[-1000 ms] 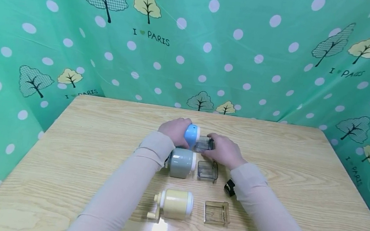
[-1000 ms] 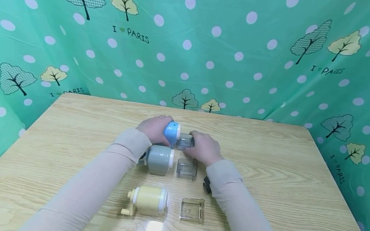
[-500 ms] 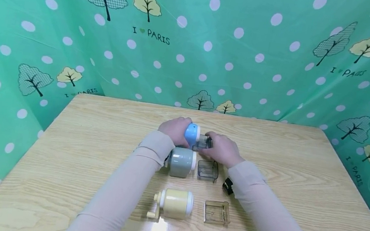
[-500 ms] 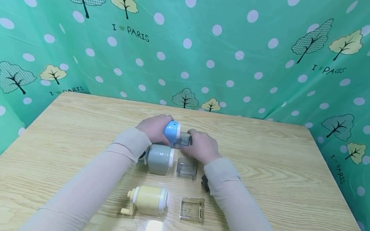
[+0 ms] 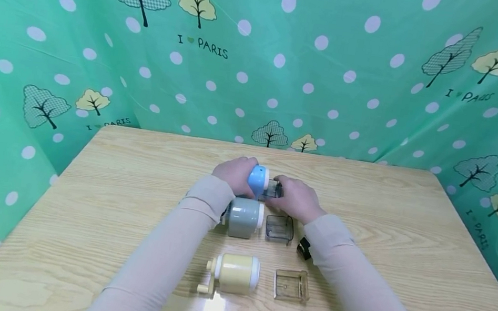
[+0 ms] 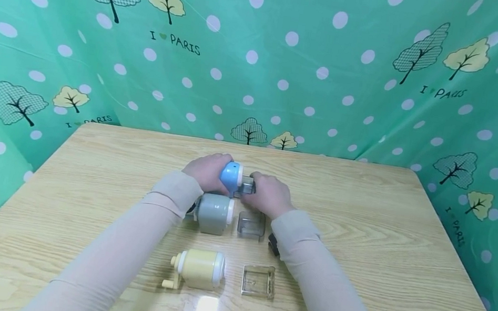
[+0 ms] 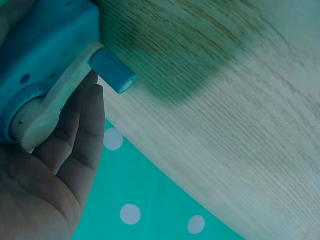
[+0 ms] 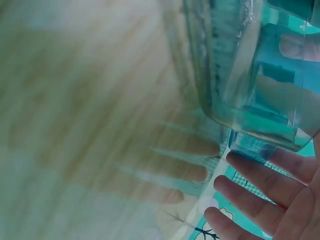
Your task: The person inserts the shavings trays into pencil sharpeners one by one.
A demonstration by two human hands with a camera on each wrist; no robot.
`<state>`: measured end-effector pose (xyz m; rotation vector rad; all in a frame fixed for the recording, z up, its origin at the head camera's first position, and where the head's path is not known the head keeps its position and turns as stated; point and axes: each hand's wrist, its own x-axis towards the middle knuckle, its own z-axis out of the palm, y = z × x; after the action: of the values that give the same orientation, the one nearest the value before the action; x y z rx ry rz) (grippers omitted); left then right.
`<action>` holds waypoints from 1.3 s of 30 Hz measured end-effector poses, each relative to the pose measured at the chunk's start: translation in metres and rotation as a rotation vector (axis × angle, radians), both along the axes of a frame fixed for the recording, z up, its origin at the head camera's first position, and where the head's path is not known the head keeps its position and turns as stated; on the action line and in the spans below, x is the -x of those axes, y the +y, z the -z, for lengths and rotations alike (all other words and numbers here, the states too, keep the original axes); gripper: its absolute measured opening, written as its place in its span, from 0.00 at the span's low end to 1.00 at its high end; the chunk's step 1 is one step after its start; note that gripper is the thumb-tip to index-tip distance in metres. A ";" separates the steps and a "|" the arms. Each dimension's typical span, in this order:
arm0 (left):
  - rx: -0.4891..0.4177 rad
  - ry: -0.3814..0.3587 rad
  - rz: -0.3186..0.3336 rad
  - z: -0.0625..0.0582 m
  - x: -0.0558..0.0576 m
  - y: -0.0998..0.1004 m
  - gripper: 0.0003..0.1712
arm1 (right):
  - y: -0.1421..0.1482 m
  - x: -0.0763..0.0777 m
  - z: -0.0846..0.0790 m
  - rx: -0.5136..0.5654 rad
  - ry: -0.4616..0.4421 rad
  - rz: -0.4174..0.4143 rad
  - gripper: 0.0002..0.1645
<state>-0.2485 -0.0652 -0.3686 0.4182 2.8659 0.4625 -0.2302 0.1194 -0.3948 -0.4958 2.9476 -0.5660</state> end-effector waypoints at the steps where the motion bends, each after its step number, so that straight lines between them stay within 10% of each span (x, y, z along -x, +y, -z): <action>1: 0.002 -0.001 0.000 0.000 0.000 0.000 0.45 | 0.000 0.000 0.000 0.001 -0.002 -0.003 0.42; 24: 0.008 0.003 -0.002 0.002 0.000 0.000 0.45 | -0.002 0.001 0.002 -0.002 0.042 -0.043 0.41; 39: -0.001 -0.003 -0.002 -0.001 -0.002 -0.001 0.47 | 0.005 -0.003 -0.002 0.056 -0.083 -0.004 0.47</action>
<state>-0.2463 -0.0659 -0.3672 0.4138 2.8638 0.4639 -0.2272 0.1239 -0.3923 -0.4716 2.8591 -0.6544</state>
